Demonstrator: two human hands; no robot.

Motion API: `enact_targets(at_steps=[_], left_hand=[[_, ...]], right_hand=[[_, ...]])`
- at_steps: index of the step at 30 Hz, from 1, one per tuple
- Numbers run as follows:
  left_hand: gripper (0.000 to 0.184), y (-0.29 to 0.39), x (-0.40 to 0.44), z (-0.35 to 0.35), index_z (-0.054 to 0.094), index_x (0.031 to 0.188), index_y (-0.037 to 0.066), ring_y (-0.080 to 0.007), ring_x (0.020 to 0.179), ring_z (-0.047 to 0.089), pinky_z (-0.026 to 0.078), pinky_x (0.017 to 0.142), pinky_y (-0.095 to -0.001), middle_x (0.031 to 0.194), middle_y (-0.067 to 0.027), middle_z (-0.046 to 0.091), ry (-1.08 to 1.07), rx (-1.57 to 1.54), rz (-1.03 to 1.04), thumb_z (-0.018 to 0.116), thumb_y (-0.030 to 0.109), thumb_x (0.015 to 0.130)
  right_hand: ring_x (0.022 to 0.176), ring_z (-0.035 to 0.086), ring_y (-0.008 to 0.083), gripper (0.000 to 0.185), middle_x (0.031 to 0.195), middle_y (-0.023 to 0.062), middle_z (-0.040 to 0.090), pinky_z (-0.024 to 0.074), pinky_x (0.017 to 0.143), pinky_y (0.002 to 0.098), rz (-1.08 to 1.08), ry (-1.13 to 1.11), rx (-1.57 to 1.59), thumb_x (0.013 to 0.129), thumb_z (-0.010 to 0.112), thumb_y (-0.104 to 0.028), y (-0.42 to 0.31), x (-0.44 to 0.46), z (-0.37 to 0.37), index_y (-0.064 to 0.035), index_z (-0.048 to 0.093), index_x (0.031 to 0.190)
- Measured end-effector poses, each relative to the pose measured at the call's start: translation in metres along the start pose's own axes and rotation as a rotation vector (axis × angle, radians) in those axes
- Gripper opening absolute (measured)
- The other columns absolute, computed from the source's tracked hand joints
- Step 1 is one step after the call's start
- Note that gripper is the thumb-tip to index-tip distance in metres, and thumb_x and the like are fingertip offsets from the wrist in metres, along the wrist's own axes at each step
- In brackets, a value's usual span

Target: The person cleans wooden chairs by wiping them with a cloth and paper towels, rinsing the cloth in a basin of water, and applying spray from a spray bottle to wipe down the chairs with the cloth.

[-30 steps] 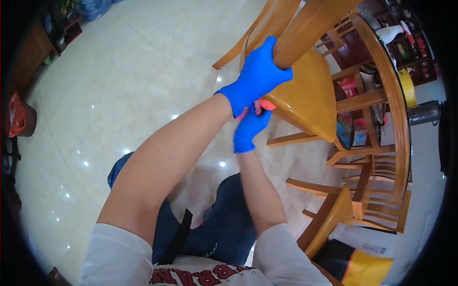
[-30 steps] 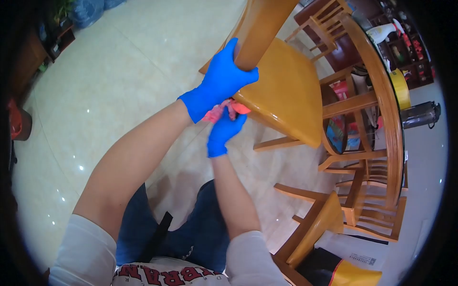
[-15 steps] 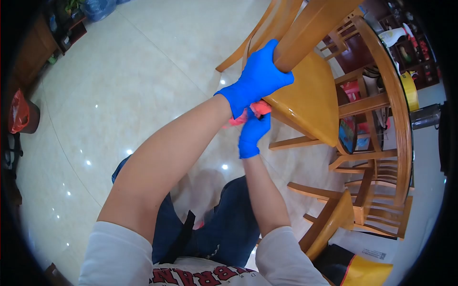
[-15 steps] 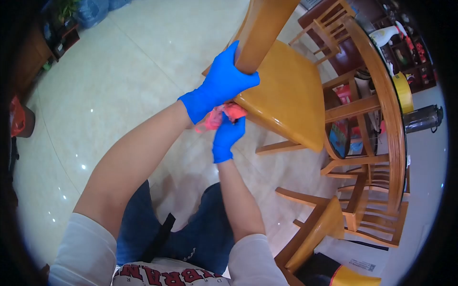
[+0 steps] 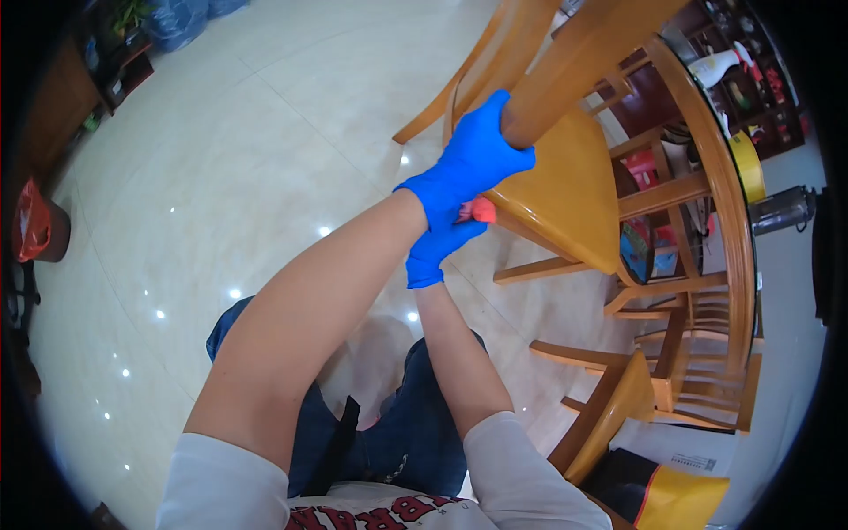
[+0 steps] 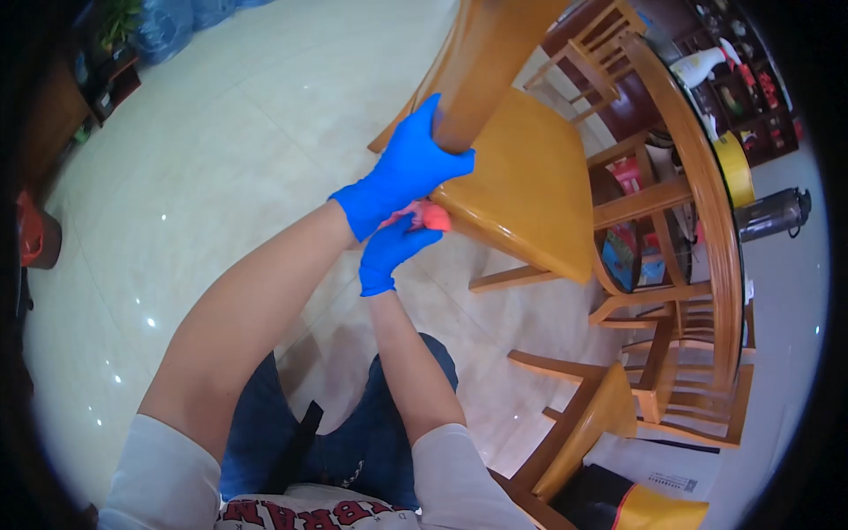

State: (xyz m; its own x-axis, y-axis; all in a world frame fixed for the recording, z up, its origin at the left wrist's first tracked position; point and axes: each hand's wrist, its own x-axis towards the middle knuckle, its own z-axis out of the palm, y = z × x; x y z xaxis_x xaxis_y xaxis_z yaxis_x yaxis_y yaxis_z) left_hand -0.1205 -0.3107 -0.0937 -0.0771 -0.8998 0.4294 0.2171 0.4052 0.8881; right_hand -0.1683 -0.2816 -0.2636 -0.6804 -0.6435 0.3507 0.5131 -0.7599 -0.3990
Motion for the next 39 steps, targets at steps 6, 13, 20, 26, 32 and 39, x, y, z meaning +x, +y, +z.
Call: enact_targets(at_steps=[6, 13, 20, 26, 32, 39], left_hand=[[0.077, 0.003, -0.001, -0.005, 0.037, 0.126, -0.01, -0.0186, 0.095, 0.056, 0.046, 0.081, -0.0309, 0.105, -0.0157, 0.058, -0.04, 0.032, -0.099, 0.074, 0.02, 0.065], [0.059, -0.01, 0.0, 0.001, 0.046, 0.118, -0.001, -0.0155, 0.097, 0.055, 0.045, 0.083, -0.0302, 0.106, -0.01, 0.058, -0.022, -0.034, -0.038, 0.073, 0.016, 0.068], [0.059, -0.015, 0.0, 0.005, 0.047, 0.119, -0.001, -0.0163, 0.098, 0.055, 0.046, 0.083, -0.0314, 0.106, -0.0099, 0.059, 0.031, -0.115, 0.024, 0.072, 0.017, 0.068], [0.049, -0.018, -0.011, 0.03, 0.051, 0.101, 0.001, -0.0385, 0.086, 0.059, 0.049, 0.071, -0.0408, 0.09, -0.0219, 0.059, 0.452, 0.168, 0.13, 0.069, 0.02, 0.061], [0.035, -0.01, -0.016, 0.022, 0.049, 0.09, 0.004, -0.0413, 0.079, 0.057, 0.046, 0.064, -0.0462, 0.082, -0.0205, 0.057, 0.491, 0.102, 0.118, 0.066, 0.016, 0.062], [0.033, -0.01, -0.018, 0.012, 0.047, 0.088, 0.003, -0.04, 0.073, 0.054, 0.042, 0.064, -0.0478, 0.077, -0.0187, 0.055, 0.469, 0.083, 0.161, 0.066, 0.013, 0.063]], right_hand=[[0.046, 0.048, 0.0149, 0.005, 0.063, 0.0054, 0.049, 0.038, 0.038, 0.0276, -0.003, 0.052, -0.589, 0.092, 0.04, -0.012, -0.122, 0.106, -0.117, -0.0087, 0.044, 0.094], [0.05, 0.052, 0.016, 0.009, 0.06, 0.0058, 0.05, 0.042, 0.045, 0.0249, -0.107, 0.234, -0.627, 0.091, 0.041, -0.017, -0.062, 0.046, 0.001, -0.0086, 0.04, 0.09], [0.045, 0.053, 0.0197, 0.009, 0.067, 0.0075, 0.053, 0.0444, 0.04, 0.0333, 0.107, -0.034, -0.815, 0.09, 0.043, -0.012, -0.099, 0.048, -0.033, -0.0053, 0.046, 0.086], [0.041, 0.043, 0.0136, 0.018, 0.063, 0.0045, 0.052, 0.0336, 0.033, 0.0307, 0.03, 0.097, -0.761, 0.091, 0.038, -0.025, -0.161, 0.134, -0.095, -0.016, 0.051, 0.083], [0.04, 0.043, 0.0159, 0.021, 0.061, 0.0041, 0.049, 0.0367, 0.035, 0.0318, 0.069, 0.312, -0.631, 0.094, 0.033, -0.029, -0.063, 0.046, -0.014, -0.015, 0.048, 0.089], [0.041, 0.045, 0.017, 0.015, 0.062, 0.0049, 0.049, 0.0382, 0.035, 0.031, 0.831, 0.507, -0.455, 0.093, 0.037, -0.025, -0.014, -0.005, 0.002, -0.0124, 0.045, 0.093]])
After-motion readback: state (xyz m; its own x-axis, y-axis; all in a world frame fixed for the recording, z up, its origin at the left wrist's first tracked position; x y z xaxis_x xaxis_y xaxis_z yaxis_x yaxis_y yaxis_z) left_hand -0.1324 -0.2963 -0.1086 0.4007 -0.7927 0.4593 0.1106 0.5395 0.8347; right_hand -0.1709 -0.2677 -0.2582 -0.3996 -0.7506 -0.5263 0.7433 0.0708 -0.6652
